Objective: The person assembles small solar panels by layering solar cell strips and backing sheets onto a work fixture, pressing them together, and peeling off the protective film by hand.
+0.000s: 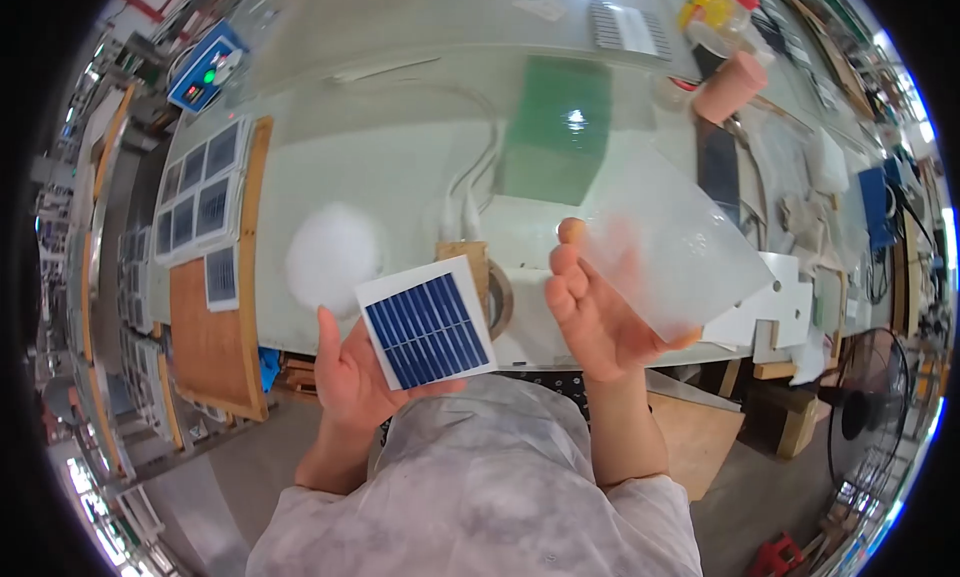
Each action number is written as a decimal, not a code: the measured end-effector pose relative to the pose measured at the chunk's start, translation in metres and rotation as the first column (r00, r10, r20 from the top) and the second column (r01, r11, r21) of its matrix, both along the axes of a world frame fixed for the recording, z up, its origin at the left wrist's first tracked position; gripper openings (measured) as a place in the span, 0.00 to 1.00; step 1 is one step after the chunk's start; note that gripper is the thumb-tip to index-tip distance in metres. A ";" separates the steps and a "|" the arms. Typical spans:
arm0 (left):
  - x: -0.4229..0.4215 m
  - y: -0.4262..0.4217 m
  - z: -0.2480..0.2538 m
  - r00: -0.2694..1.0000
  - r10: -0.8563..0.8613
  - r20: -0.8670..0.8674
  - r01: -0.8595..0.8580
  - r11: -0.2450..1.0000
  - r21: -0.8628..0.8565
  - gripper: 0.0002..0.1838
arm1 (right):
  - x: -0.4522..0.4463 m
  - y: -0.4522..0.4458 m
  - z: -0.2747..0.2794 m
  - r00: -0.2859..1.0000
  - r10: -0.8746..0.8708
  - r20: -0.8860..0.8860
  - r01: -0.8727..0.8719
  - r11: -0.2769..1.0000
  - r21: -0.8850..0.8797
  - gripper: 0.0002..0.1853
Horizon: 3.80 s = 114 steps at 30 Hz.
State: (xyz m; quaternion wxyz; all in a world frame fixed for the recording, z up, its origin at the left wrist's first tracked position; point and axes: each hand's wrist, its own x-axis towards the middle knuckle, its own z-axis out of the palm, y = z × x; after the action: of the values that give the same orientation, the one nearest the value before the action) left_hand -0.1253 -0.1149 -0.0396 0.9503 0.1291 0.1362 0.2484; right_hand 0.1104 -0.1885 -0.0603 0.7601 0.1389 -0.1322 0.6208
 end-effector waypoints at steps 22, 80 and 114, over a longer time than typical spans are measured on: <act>0.002 -0.010 -0.003 0.975 -0.194 -0.107 0.180 0.975 -0.128 0.41 | -0.013 0.008 0.041 -0.043 -0.266 0.963 0.131 0.954 0.269 0.52; 0.006 -0.014 0.002 0.972 -0.098 0.215 0.125 0.985 -0.118 0.44 | -0.020 0.013 0.081 -0.583 -0.343 0.736 0.028 0.897 0.441 0.44; 0.005 -0.015 0.002 0.978 -0.113 0.175 0.140 0.979 -0.147 0.43 | -0.012 0.012 0.073 -0.532 -0.287 0.797 0.025 0.935 0.353 0.47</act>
State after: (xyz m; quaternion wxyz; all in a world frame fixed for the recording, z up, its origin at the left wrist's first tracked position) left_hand -0.1202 -0.1303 -0.0375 0.9795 0.0405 0.0675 0.1855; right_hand 0.0988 -0.1769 0.0123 0.3402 -0.4313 -0.7866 0.2819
